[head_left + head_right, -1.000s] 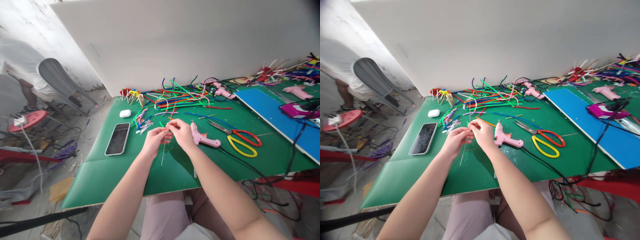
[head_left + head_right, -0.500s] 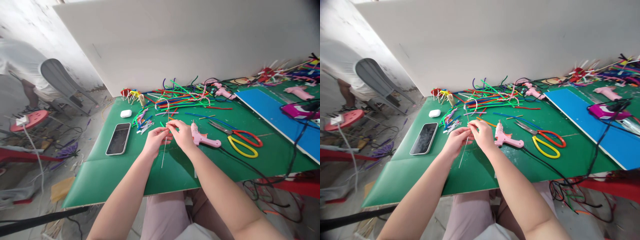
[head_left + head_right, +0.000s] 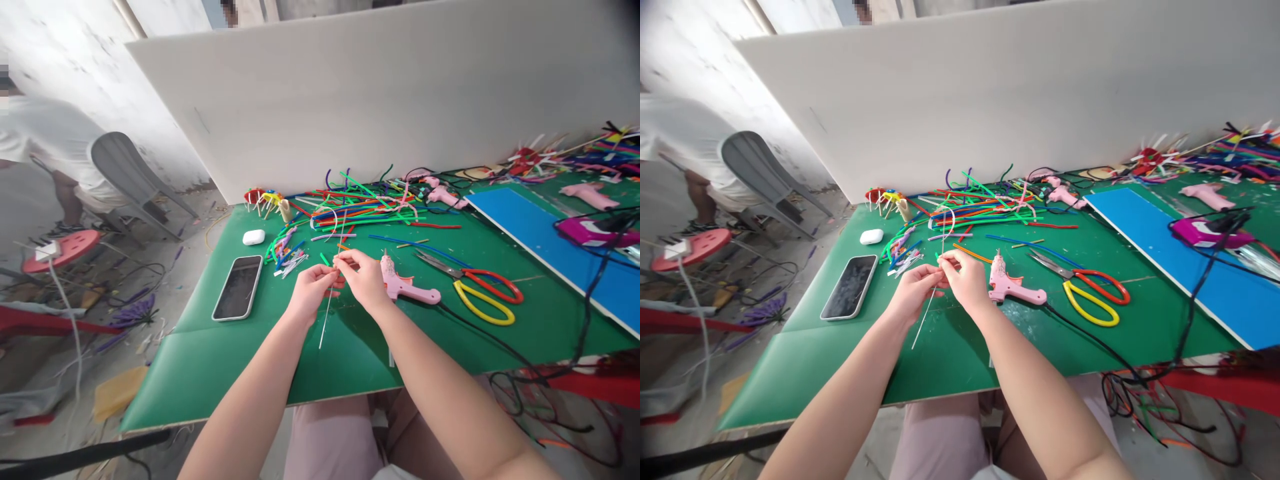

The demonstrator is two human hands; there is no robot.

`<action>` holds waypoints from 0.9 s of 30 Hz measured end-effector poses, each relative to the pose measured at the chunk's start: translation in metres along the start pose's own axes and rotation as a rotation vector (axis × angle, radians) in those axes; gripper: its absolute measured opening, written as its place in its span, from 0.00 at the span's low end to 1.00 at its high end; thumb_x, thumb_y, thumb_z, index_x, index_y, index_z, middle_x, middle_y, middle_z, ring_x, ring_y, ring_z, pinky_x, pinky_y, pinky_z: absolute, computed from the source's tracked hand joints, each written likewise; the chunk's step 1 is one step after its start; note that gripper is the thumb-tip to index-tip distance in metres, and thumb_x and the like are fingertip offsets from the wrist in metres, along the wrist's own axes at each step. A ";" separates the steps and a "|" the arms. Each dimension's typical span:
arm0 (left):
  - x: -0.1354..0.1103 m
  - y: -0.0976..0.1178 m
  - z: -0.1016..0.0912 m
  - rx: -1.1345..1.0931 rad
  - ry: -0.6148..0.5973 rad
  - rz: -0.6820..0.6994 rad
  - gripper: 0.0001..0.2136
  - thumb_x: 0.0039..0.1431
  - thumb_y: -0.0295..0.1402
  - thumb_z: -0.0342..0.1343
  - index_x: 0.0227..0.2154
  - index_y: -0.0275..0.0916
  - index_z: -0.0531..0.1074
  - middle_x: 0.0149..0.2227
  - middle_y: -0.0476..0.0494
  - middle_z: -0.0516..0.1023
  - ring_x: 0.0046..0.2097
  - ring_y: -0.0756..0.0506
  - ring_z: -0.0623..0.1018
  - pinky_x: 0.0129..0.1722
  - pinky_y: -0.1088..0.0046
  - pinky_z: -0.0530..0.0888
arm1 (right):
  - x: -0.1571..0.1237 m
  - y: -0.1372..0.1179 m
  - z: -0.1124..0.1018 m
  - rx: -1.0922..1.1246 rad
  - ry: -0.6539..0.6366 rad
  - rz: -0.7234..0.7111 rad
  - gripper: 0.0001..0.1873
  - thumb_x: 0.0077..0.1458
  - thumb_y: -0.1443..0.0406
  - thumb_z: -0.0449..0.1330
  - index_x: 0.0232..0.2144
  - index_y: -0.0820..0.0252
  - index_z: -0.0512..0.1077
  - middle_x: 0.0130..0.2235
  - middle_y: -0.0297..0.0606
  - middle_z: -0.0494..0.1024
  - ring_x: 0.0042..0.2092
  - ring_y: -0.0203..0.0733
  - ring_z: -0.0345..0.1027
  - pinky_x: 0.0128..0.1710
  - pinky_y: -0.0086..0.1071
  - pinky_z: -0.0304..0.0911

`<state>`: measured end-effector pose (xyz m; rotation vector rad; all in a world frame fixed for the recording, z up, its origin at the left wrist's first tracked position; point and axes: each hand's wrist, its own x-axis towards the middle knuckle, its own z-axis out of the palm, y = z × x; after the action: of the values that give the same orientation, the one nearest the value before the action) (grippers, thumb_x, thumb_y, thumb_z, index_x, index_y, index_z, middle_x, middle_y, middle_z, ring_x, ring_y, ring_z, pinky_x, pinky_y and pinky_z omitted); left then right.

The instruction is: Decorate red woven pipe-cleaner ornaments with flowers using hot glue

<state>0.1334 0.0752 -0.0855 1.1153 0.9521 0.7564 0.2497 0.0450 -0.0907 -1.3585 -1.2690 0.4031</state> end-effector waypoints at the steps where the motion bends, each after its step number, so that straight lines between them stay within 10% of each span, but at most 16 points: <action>1: 0.000 0.000 0.000 0.003 -0.001 0.000 0.11 0.42 0.35 0.62 0.25 0.34 0.69 0.23 0.48 0.75 0.27 0.51 0.75 0.24 0.79 0.70 | 0.000 0.000 0.000 0.004 0.000 0.005 0.05 0.52 0.66 0.56 0.30 0.59 0.72 0.29 0.35 0.79 0.30 0.37 0.73 0.31 0.28 0.68; 27: 0.000 -0.001 -0.002 -0.031 -0.039 -0.044 0.12 0.42 0.38 0.61 0.26 0.33 0.73 0.23 0.45 0.76 0.25 0.52 0.75 0.24 0.80 0.70 | 0.000 0.007 0.002 -0.017 -0.069 0.031 0.05 0.50 0.65 0.57 0.29 0.56 0.73 0.30 0.33 0.79 0.32 0.38 0.72 0.35 0.32 0.66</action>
<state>0.1313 0.0754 -0.0862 1.0749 0.9265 0.7096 0.2514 0.0480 -0.0968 -1.3899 -1.3121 0.4654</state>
